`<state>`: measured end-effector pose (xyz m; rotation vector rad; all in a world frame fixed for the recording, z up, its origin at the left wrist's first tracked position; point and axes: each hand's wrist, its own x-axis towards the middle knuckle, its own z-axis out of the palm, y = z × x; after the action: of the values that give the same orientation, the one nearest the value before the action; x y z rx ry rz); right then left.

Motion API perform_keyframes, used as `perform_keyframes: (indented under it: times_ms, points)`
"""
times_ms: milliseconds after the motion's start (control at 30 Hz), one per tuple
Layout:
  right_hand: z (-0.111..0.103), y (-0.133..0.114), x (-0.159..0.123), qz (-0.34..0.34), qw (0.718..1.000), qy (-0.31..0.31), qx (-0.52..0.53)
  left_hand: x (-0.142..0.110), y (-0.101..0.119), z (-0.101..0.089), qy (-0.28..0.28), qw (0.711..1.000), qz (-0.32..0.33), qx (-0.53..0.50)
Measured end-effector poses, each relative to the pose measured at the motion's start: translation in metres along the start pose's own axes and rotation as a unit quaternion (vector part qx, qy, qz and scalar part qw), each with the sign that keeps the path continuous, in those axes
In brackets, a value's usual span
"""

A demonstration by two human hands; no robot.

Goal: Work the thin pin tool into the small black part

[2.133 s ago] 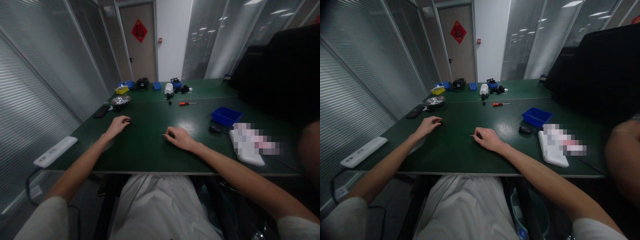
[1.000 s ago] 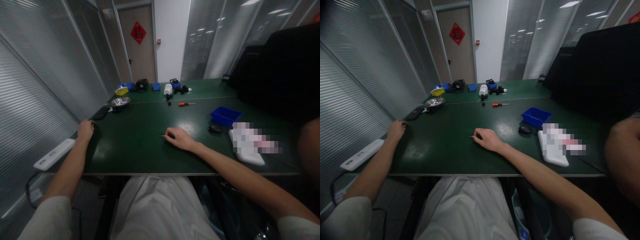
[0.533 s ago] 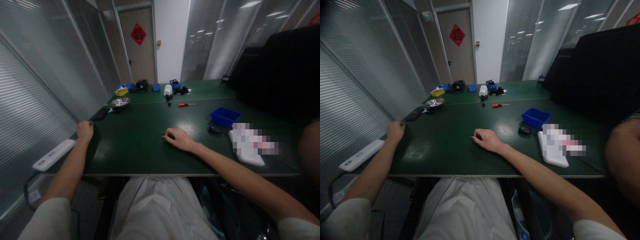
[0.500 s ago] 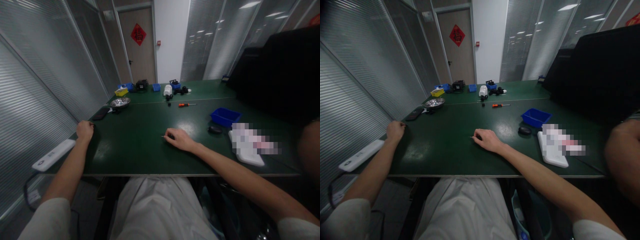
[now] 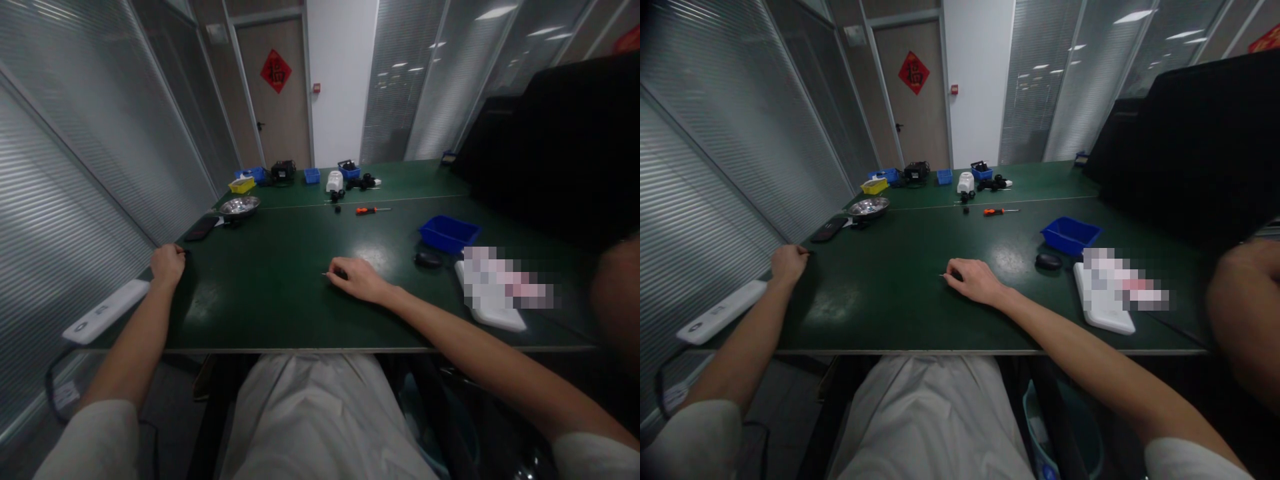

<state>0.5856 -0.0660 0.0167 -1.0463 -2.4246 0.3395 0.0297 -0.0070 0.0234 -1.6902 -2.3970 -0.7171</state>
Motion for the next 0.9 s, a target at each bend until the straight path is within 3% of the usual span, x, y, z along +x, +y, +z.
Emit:
perform_keyframes:
  times_ms: [133, 267, 333, 433, 533, 633, 767, 900]
  points:
    - [-0.001, -0.001, 0.0, 0.006, 1.0, -0.003, 0.001, -0.001, 0.018, 0.006, 0.005, 1.0, 0.011, 0.003]
    - [0.0, -0.001, 0.001, 0.004, 1.0, -0.006, 0.0, -0.022, 0.083, 0.013, -0.058, 0.985, 0.126, -0.103]
    - [0.001, 0.0, 0.001, 0.003, 1.0, -0.003, -0.002, -0.046, 0.13, 0.013, -0.122, 0.951, 0.217, -0.181]
    - [0.002, 0.001, 0.001, 0.004, 1.0, 0.002, 0.001, -0.093, 0.199, 0.014, -0.225, 0.875, 0.333, -0.271]
    - [0.002, 0.001, 0.001, 0.006, 1.0, 0.004, -0.001, -0.132, 0.246, 0.022, -0.293, 0.813, 0.403, -0.3]
    - [0.002, 0.0, 0.001, 0.014, 1.0, 0.006, -0.012, -0.152, 0.263, 0.034, -0.304, 0.8, 0.408, -0.318]
    - [0.002, 0.0, 0.001, 0.022, 0.999, 0.004, -0.027, -0.156, 0.262, 0.042, -0.301, 0.803, 0.386, -0.341]
    - [0.001, 0.0, 0.001, 0.026, 0.999, 0.001, -0.035, -0.157, 0.26, 0.039, -0.283, 0.798, 0.41, -0.338]
